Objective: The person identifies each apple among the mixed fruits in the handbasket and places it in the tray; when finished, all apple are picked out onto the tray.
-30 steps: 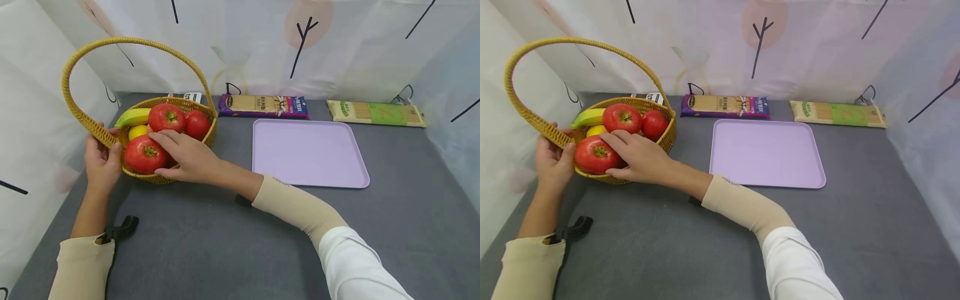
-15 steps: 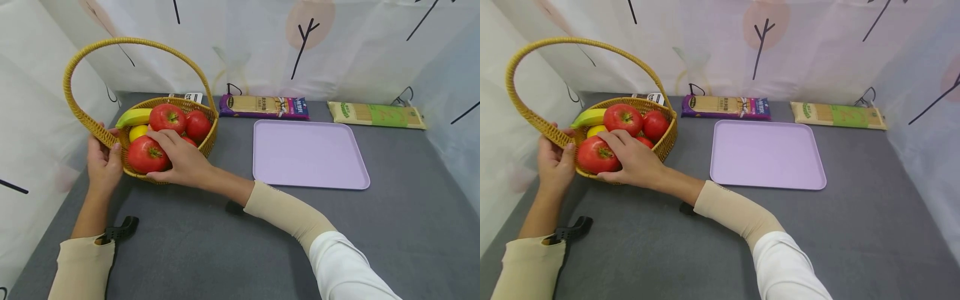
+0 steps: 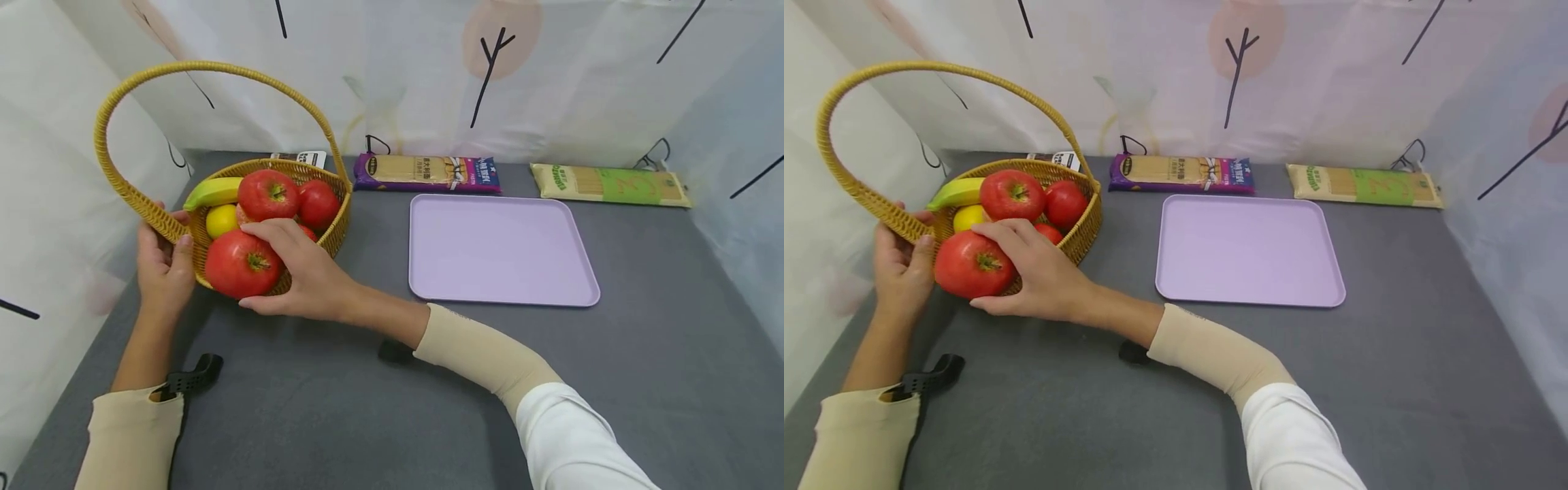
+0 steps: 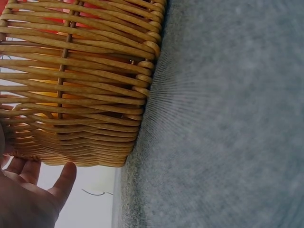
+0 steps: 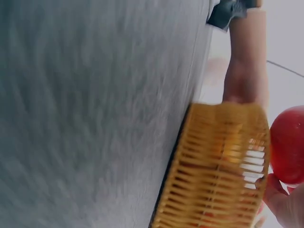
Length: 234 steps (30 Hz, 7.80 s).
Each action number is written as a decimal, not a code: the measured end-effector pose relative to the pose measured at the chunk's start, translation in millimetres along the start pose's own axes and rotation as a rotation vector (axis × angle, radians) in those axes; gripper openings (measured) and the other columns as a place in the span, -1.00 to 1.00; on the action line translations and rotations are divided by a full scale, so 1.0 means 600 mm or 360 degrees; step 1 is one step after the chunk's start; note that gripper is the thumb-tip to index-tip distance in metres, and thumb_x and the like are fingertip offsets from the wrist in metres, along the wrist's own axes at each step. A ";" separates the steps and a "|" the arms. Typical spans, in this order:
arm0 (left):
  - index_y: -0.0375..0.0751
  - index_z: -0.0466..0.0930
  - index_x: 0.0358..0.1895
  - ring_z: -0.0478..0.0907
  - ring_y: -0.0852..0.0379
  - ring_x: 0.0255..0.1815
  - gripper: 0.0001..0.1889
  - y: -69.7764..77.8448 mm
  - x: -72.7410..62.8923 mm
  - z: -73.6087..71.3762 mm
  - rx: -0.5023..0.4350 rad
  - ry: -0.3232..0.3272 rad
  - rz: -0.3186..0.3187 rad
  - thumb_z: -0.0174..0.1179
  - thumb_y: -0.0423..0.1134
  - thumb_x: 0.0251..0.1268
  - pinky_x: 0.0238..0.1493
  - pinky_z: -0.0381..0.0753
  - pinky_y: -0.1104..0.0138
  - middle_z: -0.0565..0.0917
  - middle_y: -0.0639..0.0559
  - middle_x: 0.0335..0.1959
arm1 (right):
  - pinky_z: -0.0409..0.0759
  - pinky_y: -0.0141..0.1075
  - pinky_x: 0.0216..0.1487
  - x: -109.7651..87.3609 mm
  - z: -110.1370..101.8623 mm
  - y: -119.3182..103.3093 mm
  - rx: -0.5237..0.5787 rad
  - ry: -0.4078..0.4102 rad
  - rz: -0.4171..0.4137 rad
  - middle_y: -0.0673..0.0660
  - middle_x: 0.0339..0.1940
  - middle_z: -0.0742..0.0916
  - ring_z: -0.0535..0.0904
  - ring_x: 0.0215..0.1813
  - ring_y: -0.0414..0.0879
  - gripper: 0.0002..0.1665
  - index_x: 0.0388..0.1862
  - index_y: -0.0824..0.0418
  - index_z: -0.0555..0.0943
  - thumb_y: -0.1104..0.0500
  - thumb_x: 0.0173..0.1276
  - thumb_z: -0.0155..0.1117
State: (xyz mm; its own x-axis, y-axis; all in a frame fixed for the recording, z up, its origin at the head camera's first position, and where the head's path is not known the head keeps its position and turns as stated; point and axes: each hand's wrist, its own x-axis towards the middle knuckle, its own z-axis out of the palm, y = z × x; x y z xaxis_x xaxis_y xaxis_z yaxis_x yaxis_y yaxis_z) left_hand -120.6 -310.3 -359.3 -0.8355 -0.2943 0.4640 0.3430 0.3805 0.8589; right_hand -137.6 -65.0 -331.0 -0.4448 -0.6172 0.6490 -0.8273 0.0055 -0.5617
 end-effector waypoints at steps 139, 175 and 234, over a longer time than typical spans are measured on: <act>-0.26 0.22 0.47 0.36 -0.05 0.34 -0.46 -0.003 -0.001 -0.001 -0.0271 0.0055 -0.0008 -0.07 -0.57 0.46 0.38 0.30 0.36 0.48 -0.16 0.22 | 0.45 -0.37 0.23 0.101 -0.010 0.075 -0.0528 -0.0127 0.0919 0.07 0.43 0.37 0.39 0.29 -0.15 0.12 0.61 0.07 0.10 -0.27 0.24 0.40; -0.23 0.20 0.49 0.35 -0.02 0.36 -0.44 -0.002 -0.008 -0.003 -0.0237 0.0043 -0.0059 -0.06 -0.54 0.47 0.37 0.29 0.38 0.47 -0.14 0.25 | 0.43 -0.46 0.14 0.028 -0.004 0.040 -0.0252 0.0109 0.0433 0.14 0.27 0.46 0.37 0.24 -0.10 0.00 0.42 0.21 0.28 -0.09 0.11 0.55; -0.20 0.20 0.50 0.34 -0.01 0.38 -0.45 -0.004 -0.008 -0.002 -0.0182 0.0042 -0.0053 -0.06 -0.53 0.49 0.40 0.27 0.36 0.45 -0.15 0.28 | 0.60 -0.11 0.13 -0.066 -0.292 0.045 -0.0208 0.0396 0.1202 0.04 0.37 0.44 0.31 0.37 -0.06 0.03 0.49 0.03 0.32 -0.04 0.07 0.61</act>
State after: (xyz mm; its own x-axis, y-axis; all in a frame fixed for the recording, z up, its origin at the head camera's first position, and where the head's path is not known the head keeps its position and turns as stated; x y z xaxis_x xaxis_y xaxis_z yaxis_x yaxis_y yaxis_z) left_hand -116.7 -310.8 -363.2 -0.8363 -0.3284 0.4391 0.3633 0.2678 0.8923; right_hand -202.5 97.8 -282.1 -0.9506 -0.2170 0.2221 -0.2995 0.4527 -0.8398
